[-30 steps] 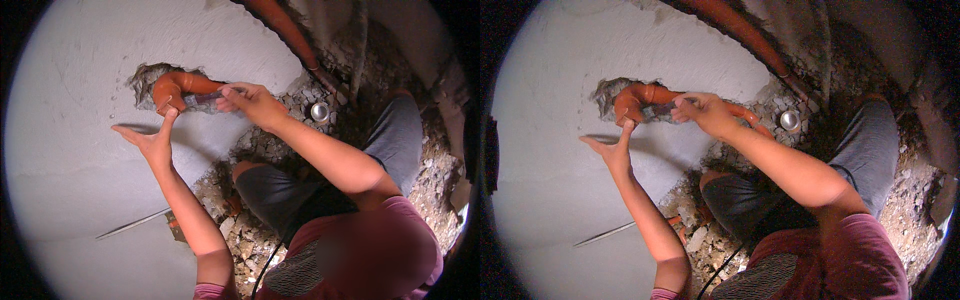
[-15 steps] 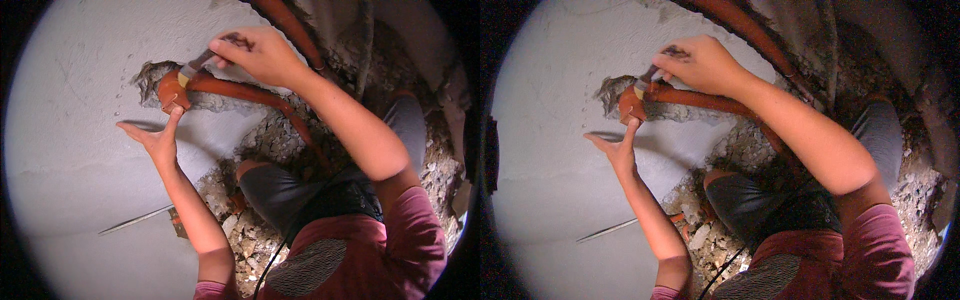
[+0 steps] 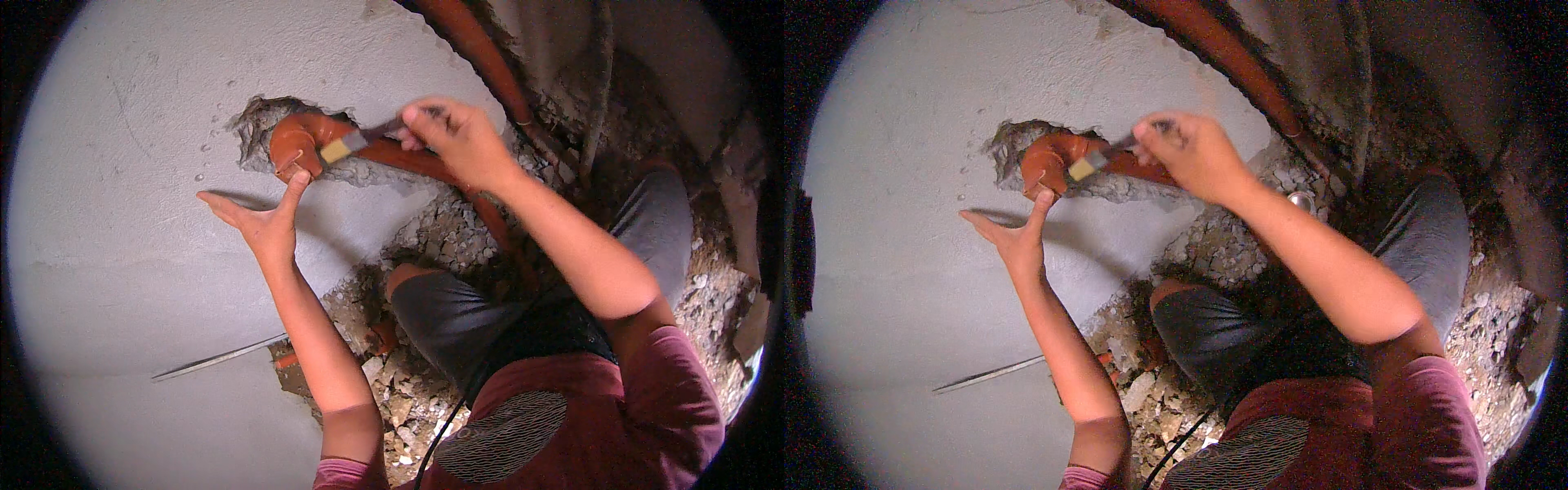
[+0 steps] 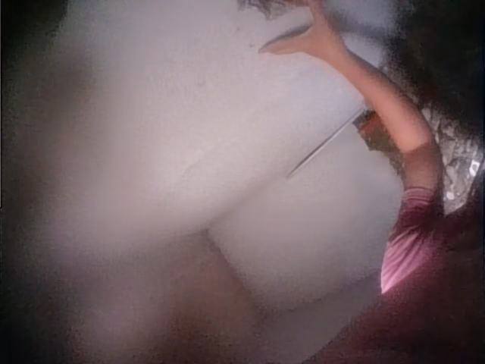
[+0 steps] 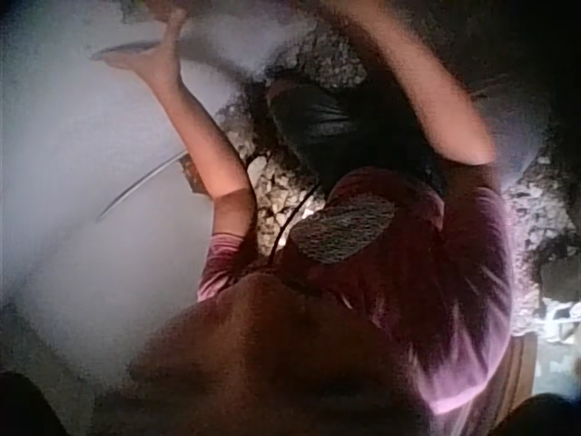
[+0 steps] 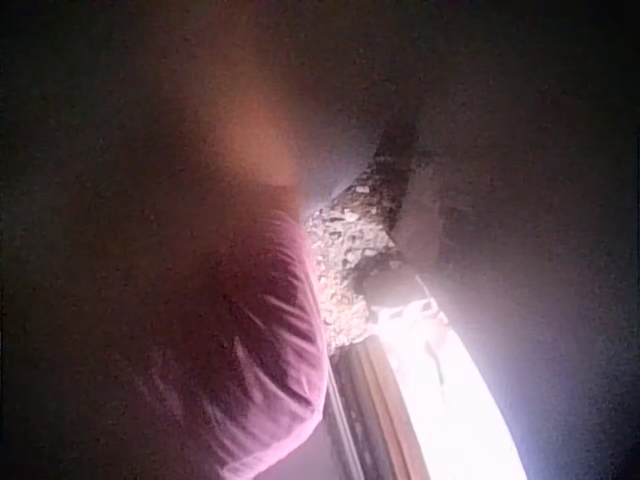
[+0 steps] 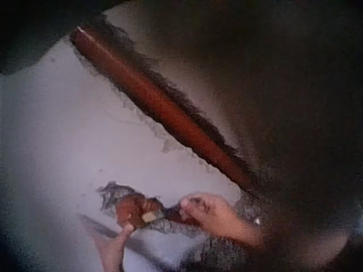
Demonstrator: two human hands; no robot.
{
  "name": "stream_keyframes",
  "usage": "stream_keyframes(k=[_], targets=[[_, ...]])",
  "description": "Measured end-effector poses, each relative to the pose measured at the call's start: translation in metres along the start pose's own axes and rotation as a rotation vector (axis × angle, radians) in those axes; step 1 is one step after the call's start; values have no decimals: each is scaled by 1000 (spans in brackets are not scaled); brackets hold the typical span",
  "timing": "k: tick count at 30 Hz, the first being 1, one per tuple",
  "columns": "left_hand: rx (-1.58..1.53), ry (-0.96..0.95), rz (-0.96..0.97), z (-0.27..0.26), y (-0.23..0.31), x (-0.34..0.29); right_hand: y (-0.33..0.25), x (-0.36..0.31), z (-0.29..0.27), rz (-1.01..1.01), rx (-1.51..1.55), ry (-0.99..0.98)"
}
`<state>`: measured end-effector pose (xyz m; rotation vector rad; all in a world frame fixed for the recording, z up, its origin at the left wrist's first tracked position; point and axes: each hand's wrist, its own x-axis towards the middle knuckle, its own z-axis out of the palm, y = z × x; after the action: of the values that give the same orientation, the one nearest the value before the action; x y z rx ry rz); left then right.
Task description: The person uses an angle grinder to cut and smooth orange plastic pipes, then applies adhesive with a brush to join pipe sections into a wall opening. The person secures the assembled pipe segments in place within the wall cavity.
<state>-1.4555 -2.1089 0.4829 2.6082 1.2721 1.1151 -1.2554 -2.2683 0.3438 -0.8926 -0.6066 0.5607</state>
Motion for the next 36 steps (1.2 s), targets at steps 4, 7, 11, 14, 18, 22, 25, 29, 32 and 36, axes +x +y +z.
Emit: stream_keyframes(k=[4,7,11,14,18,22,25,29,32,36], targets=[[-16,-10,-8,0,0,0,40,-18,24,149,242,-66],[-25,3,14,0,0,0,46,-16,34,173,303,-75],[-12,32,42,2,-3,0,27,-5,22,171,249,7],[-31,103,58,2,-8,0,-13,7,3,98,57,85],[-166,215,36,6,-12,-6,-99,46,2,-251,-211,70],[-238,225,-51,9,-16,-12,-171,84,77,-603,-575,-426],[-366,277,-22,12,-18,-12,-188,103,148,-646,-864,-809],[-405,347,-62,17,-19,-18,-183,101,217,-571,-1121,-1071],[-426,337,-158,23,-18,-27,-179,91,247,-565,-1252,-1171],[-520,396,-191,38,-18,-31,-171,83,269,-445,-1425,-1296]])
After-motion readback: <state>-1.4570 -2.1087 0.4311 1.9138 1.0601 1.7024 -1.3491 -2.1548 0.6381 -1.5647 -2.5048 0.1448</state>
